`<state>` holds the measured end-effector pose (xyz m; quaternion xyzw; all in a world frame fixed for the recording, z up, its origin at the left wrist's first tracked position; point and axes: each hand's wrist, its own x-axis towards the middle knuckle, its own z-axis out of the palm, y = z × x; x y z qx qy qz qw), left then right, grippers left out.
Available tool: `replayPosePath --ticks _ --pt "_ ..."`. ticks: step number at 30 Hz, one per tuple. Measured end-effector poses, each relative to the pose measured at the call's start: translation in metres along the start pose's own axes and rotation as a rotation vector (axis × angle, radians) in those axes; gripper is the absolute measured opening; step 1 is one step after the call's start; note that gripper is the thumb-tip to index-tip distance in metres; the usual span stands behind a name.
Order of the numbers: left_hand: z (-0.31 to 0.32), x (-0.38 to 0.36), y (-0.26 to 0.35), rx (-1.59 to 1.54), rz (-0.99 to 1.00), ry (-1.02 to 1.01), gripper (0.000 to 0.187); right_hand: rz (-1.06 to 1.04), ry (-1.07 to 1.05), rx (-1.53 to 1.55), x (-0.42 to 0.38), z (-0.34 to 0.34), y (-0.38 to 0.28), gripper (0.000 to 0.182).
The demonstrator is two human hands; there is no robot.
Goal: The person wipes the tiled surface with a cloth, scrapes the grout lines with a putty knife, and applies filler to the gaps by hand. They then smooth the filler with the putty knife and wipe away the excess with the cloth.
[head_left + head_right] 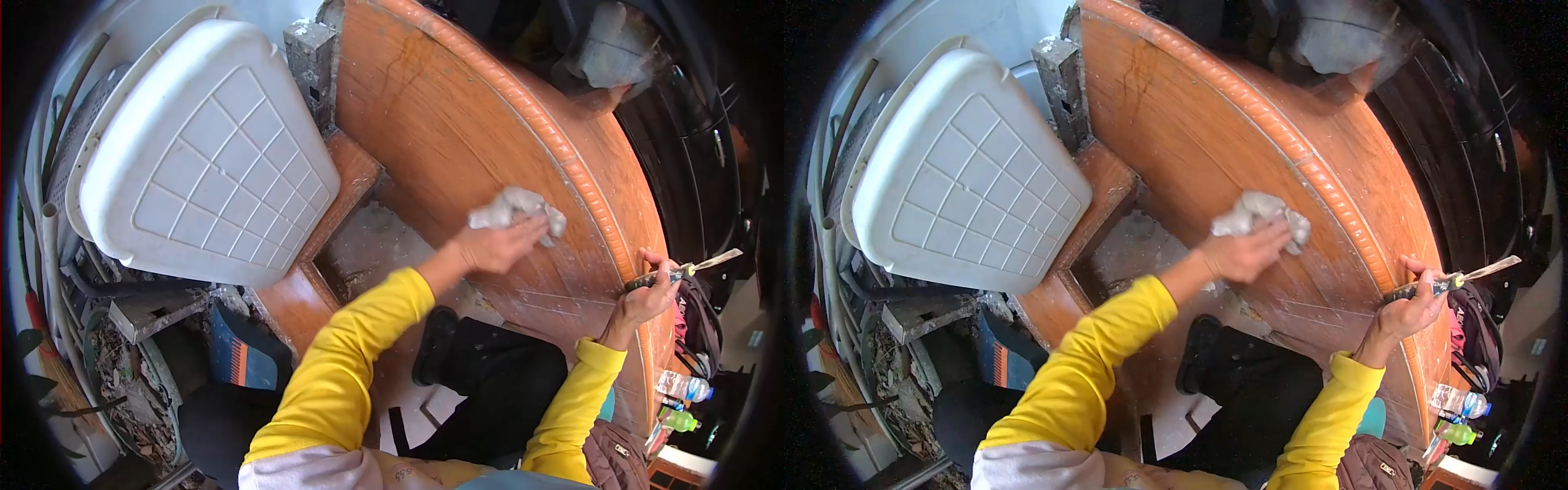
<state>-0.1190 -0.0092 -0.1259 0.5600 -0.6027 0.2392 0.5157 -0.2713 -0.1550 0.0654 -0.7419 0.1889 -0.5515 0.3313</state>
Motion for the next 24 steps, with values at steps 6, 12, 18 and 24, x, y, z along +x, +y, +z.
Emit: replayPosePath --ticks 6,12,18,24 --pt "-0.126 0.039 -0.147 0.623 -0.075 0.346 0.048 0.02 0.03 0.042 0.0 -0.011 0.005 0.019" --pt "-0.094 0.065 -0.115 0.244 -0.339 0.721 0.066 -0.018 -0.026 -0.026 0.0 0.003 -0.001 0.015" --pt "0.01 0.006 -0.015 -0.039 -0.106 0.077 0.042 -0.021 -0.031 -0.029 0.004 -0.01 0.004 0.02" --pt "-0.1 -0.008 -0.159 0.295 -0.56 0.638 0.054 0.007 -0.061 0.001 0.004 -0.016 0.01 0.023"
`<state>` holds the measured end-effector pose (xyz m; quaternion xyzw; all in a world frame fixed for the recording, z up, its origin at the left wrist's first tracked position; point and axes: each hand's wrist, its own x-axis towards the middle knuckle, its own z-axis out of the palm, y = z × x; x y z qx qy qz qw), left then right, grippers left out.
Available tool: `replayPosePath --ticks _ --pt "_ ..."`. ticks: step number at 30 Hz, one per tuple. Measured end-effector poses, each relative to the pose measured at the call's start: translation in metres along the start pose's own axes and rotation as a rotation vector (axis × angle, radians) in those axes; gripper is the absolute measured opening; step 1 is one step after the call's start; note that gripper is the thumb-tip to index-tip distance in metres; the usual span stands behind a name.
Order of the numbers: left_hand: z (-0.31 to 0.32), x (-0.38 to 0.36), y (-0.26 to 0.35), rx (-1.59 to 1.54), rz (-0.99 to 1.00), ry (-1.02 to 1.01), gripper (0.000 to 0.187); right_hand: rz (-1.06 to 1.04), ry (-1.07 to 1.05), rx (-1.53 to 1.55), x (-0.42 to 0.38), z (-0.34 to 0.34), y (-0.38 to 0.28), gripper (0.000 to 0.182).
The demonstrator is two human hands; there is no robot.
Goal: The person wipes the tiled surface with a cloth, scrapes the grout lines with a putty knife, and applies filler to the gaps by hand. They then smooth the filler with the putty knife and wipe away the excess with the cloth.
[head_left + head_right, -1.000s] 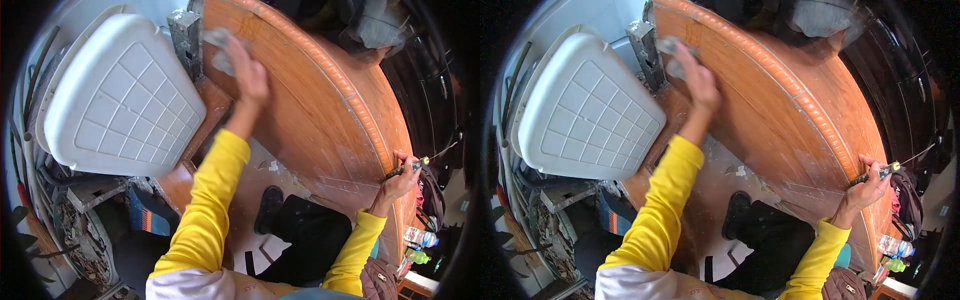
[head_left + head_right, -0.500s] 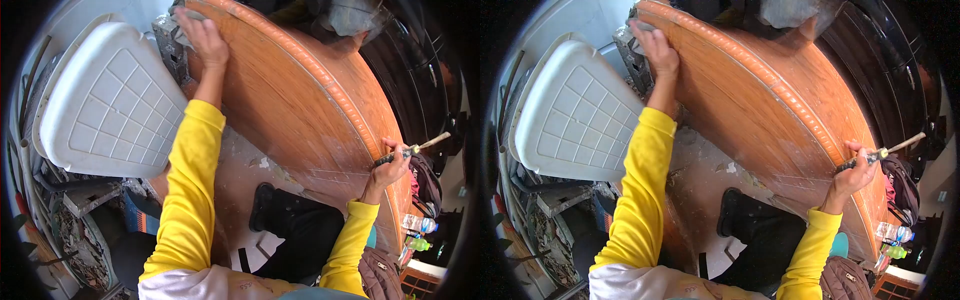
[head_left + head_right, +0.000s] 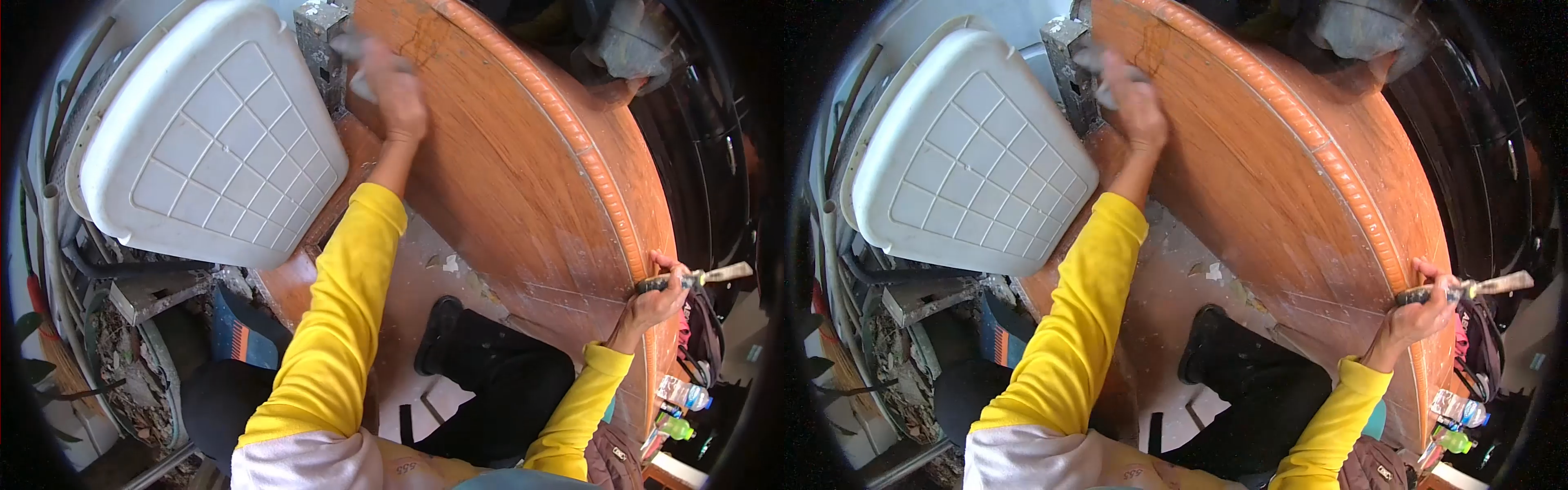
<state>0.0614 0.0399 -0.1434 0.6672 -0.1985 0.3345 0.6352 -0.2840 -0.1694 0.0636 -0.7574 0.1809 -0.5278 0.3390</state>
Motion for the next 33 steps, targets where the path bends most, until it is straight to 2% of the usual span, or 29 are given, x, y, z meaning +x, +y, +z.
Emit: replayPosePath --ticks 1,4,5,6,7,9,10,13,16,19,22,23,26,31,33 --pt "0.004 -0.009 -0.016 -0.052 -0.257 0.153 0.061 -0.01 -0.014 0.013 0.0 0.002 -0.002 0.016" --pt "0.013 -0.075 -0.016 0.057 -0.5 0.134 0.061 -0.079 0.07 -0.273 -0.009 0.031 -0.022 0.008" --pt "0.014 -0.096 0.0 0.033 -0.599 0.103 0.061 -0.115 0.076 -0.176 -0.018 0.03 -0.014 0.013" --pt "0.014 -0.113 0.015 0.014 -0.66 0.083 0.061 -0.145 -0.06 -0.33 -0.031 0.023 -0.01 0.016" --pt "0.02 -0.129 0.024 0.003 -0.688 0.153 0.057 -0.168 -0.2 -0.48 -0.045 0.018 -0.015 0.02" --pt "0.027 -0.146 0.029 -0.326 -0.949 0.338 0.05 -0.048 -0.498 -0.467 -0.067 0.045 -0.072 0.026" --pt "0.026 -0.153 0.035 -0.494 -1.084 0.418 0.047 -0.065 -0.579 -0.535 -0.075 0.061 -0.093 0.028" --pt "0.01 -0.131 0.072 -0.631 -1.349 0.583 0.036 -0.161 -0.804 -0.616 -0.082 0.106 -0.106 0.031" --pt "0.001 -0.115 0.091 -0.781 -1.416 0.759 0.03 -0.176 -0.81 -0.713 -0.073 0.141 -0.101 0.036" --pt "-0.001 -0.115 0.095 -0.851 -1.463 0.781 0.025 -0.131 -0.853 -0.801 -0.063 0.18 -0.114 0.042" --pt "-0.009 -0.114 0.1 -0.778 -1.502 0.794 0.025 -0.256 -0.807 -0.811 -0.064 0.215 -0.115 0.044" --pt "-0.008 -0.125 0.085 -0.854 -1.493 0.76 0.03 -0.185 -0.83 -0.768 -0.066 0.206 -0.123 0.044" --pt "-0.011 -0.125 0.082 -0.869 -1.515 0.836 0.038 -0.162 -0.7 -0.723 -0.075 0.165 -0.111 0.042" --pt "-0.014 -0.131 0.095 -0.931 -1.51 0.729 0.048 -0.207 -0.763 -0.842 -0.062 0.203 -0.128 0.044" --pt "-0.015 -0.129 0.095 -0.996 -1.497 0.765 0.048 -0.214 -0.717 -0.803 -0.069 0.18 -0.125 0.043"
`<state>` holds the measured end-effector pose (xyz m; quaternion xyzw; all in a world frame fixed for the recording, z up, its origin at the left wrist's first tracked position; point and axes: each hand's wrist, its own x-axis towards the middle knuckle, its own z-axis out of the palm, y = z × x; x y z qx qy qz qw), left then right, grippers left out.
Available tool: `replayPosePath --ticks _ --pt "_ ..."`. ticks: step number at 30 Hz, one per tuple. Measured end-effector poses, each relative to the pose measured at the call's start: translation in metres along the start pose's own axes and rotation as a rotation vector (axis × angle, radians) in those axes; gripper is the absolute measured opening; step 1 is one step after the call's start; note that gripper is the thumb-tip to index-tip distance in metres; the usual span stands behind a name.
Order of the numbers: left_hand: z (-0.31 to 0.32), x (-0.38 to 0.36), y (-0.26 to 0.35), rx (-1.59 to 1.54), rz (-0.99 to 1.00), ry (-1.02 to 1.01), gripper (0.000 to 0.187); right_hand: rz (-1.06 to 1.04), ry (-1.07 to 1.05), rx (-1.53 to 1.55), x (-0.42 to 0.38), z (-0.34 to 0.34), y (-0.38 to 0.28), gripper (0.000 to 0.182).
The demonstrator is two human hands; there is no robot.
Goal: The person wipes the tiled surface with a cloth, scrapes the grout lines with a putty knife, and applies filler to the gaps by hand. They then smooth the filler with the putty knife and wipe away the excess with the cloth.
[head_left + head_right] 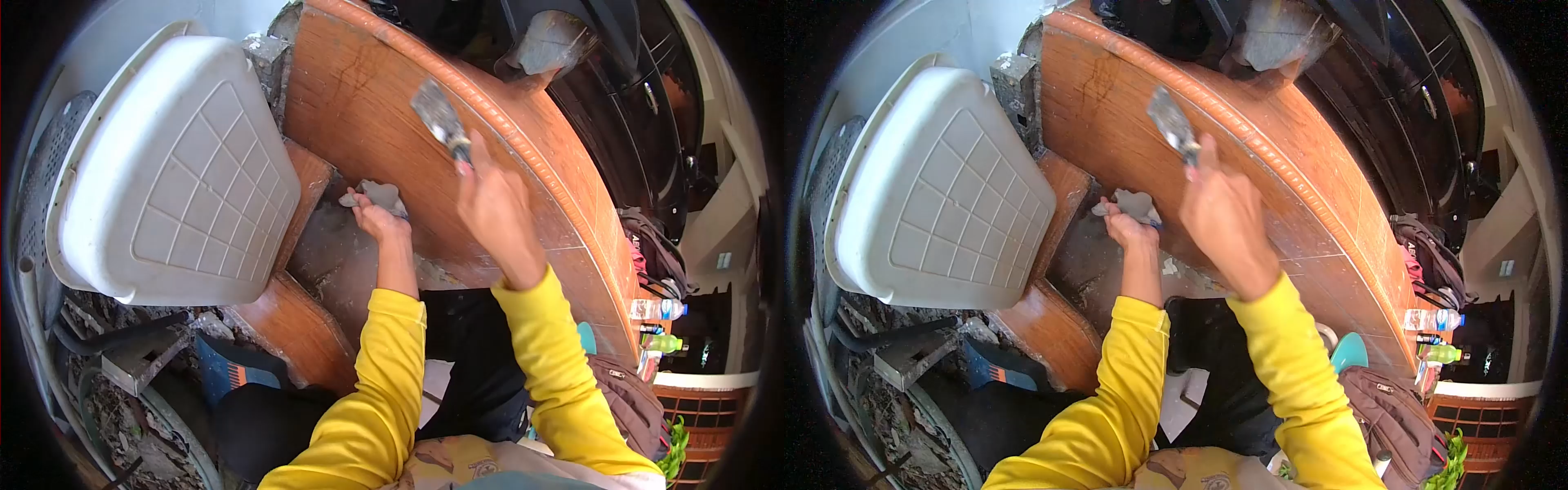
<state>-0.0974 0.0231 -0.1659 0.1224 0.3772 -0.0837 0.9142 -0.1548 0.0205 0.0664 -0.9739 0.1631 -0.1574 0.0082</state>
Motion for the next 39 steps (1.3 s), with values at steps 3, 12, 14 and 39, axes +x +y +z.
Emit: replayPosePath --ticks 3,12,14,39 --pt "0.001 0.004 0.008 0.015 0.017 0.01 0.045 0.046 -0.049 -0.005 -0.002 -0.004 0.001 0.042" --pt "0.008 -0.01 0.017 0.004 -0.04 0.047 0.043 0.043 -0.031 -0.026 -0.002 0.006 -0.011 0.041" --pt "0.005 -0.009 0.014 -0.007 -0.057 0.05 0.04 0.02 -0.082 -0.029 0.018 0.019 -0.017 0.038" --pt "-0.018 0.023 0.001 0.085 -0.177 0.078 0.027 0.447 -0.419 0.81 0.007 0.013 -0.019 0.038"
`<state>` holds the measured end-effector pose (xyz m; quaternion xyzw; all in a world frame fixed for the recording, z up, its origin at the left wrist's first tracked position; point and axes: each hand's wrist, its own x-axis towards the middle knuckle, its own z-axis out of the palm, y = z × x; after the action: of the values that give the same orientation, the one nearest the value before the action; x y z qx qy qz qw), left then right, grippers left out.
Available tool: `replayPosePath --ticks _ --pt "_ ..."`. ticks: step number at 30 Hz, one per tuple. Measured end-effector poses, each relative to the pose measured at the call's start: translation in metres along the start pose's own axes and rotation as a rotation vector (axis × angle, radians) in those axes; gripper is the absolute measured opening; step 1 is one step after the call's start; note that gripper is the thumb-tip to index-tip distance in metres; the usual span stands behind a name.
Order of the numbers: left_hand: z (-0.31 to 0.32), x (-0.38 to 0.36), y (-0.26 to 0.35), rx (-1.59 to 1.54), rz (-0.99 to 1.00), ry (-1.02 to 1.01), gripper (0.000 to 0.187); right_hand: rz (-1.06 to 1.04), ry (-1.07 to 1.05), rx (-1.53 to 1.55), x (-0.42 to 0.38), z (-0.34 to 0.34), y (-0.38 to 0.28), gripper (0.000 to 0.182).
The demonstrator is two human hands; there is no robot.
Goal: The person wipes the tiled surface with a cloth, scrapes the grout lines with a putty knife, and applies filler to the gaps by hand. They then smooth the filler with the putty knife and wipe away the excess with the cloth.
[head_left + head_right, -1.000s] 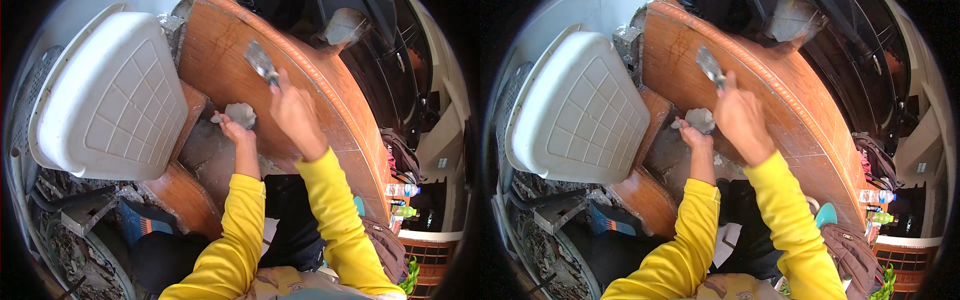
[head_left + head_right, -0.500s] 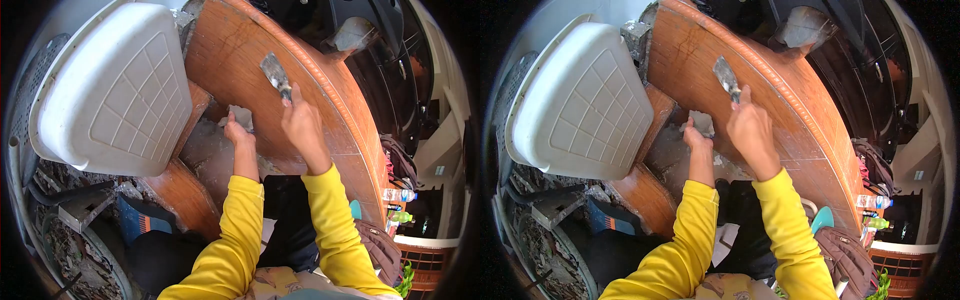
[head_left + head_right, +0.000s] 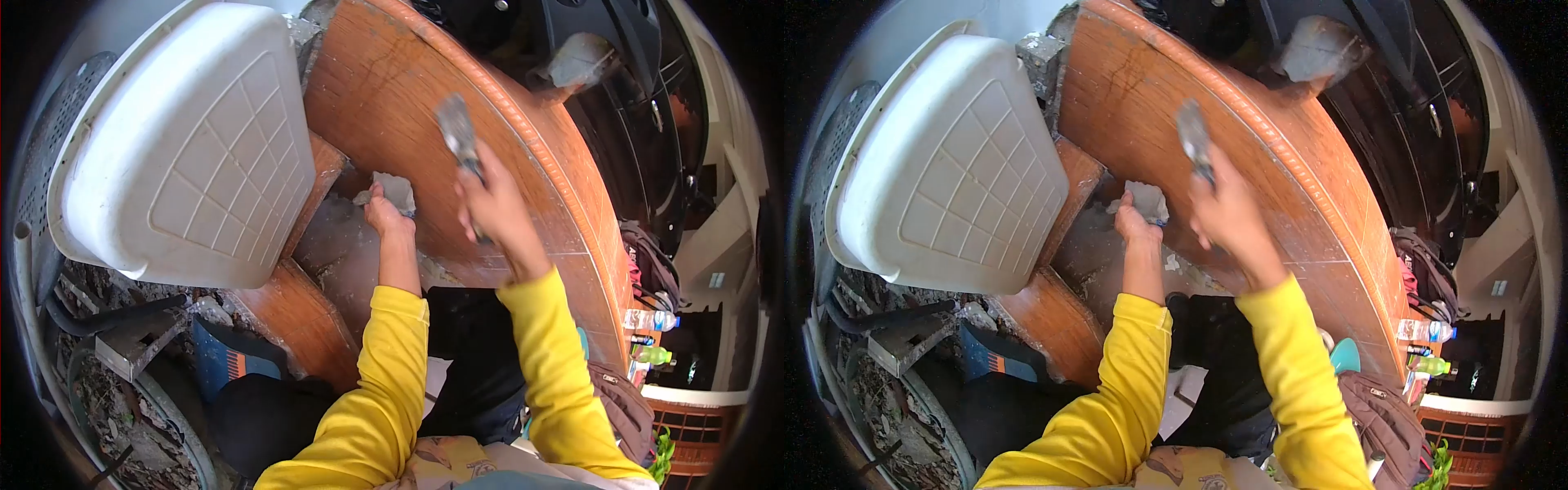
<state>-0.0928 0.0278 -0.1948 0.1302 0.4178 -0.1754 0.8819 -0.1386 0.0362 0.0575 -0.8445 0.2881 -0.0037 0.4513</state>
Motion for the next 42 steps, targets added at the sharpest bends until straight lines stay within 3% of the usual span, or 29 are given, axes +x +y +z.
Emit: replayPosePath --ticks 5,8,13,19,24,28,30,36,38,42 --pt "-0.005 -0.008 -0.003 -0.016 -0.049 -0.052 0.027 -0.07 -0.046 -0.063 0.046 0.032 -0.02 0.047" --pt "-0.004 -0.003 0.005 -0.035 -0.035 -0.035 0.028 0.042 0.091 0.017 0.01 0.014 -0.008 0.038" --pt "-0.006 0.004 0.006 -0.037 -0.042 0.003 0.034 -0.047 -0.017 0.11 0.048 0.037 -0.022 0.029" --pt "0.022 -0.02 0.023 0.103 0.128 0.059 0.036 0.053 0.056 0.146 0.022 0.028 -0.013 0.03" --pt "0.022 -0.02 0.012 0.059 0.12 -0.131 0.025 -0.036 -0.04 0.16 0.064 0.056 -0.027 0.025" --pt "0.028 -0.036 0.026 0.075 0.207 -0.116 0.027 0.097 0.046 0.32 0.005 0.018 -0.004 0.024" --pt "0.036 -0.038 0.035 0.065 0.265 -0.152 0.031 0.15 0.03 0.31 0.001 0.0 0.004 0.034" --pt "0.039 -0.038 0.027 0.101 0.28 -0.229 0.033 0.025 -0.044 0.288 0.039 0.029 -0.019 0.039" --pt "0.034 -0.036 0.025 0.108 0.285 -0.234 0.034 0.088 0.052 0.321 0.008 0.011 -0.016 0.041" --pt "0.032 -0.035 0.027 0.052 0.243 -0.209 0.033 0.034 -0.039 0.271 0.02 0.0 -0.023 0.034"
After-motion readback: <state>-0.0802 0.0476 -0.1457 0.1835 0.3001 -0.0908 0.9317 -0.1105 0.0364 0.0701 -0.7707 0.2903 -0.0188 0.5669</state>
